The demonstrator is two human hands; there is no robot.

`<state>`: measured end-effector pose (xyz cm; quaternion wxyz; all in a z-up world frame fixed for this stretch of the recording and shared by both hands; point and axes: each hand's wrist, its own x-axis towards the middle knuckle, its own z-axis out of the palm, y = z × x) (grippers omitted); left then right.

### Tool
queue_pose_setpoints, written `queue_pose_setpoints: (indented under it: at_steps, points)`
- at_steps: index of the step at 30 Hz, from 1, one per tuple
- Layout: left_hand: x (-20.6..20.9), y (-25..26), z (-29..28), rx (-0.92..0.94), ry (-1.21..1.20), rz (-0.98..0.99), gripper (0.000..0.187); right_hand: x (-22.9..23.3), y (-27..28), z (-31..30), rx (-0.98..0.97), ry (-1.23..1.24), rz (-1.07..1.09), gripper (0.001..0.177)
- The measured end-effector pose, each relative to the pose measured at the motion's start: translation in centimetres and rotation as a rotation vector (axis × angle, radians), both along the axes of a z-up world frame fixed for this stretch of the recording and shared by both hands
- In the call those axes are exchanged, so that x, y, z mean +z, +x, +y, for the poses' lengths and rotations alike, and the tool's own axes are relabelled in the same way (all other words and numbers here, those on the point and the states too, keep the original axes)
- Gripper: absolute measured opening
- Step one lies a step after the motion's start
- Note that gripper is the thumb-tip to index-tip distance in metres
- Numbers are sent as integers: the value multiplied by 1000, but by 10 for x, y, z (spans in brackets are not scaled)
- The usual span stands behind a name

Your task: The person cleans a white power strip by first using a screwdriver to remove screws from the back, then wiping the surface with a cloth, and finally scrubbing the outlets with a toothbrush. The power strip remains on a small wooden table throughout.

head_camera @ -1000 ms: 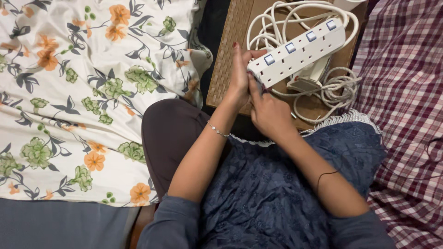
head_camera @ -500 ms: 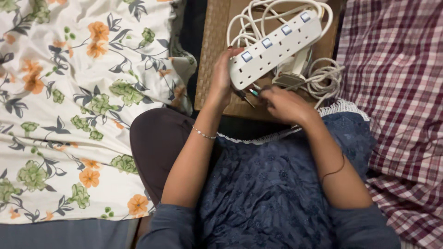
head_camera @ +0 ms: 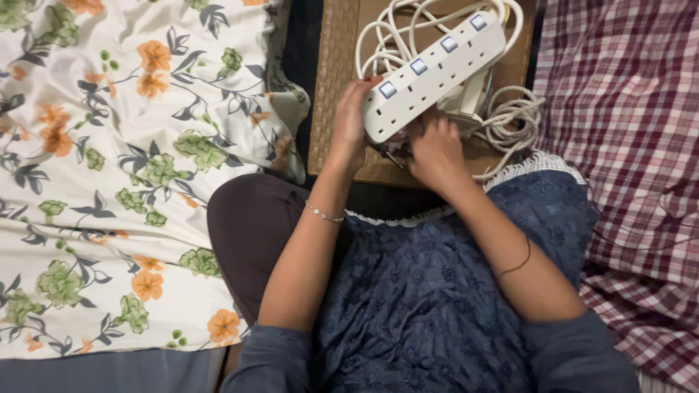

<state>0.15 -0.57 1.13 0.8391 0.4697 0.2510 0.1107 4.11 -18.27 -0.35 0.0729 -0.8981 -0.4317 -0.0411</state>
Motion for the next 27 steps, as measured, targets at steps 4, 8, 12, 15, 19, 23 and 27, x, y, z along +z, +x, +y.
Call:
queue_pose_setpoints:
  at_steps: [4, 8, 12, 15, 19, 23, 27]
  points:
    - [-19, 2, -1, 25, 9, -53, 30, -13, -2, -5, -9, -165, 250, 35]
    - [-21, 3, 0, 15, 50, -16, 30, -61, 16, -16, -40, -502, 417, 26]
    - [-15, 3, 0, -2, 15, -46, 28, -123, 32, -34, -88, -478, 262, 21]
    - [-13, -2, 0, -26, -51, 33, 27, -155, 35, -37, -50, -354, 172, 20]
    - [-11, 0, 0, -12, -11, -16, 27, -153, 37, -30, -46, -290, 221, 19]
    - [-16, -1, -2, -6, 2, -11, 28, -124, 54, -39, -30, -416, 571, 34]
    - [-18, 3, -1, 13, 46, -71, 28, -103, 61, -44, -31, -236, 727, 28]
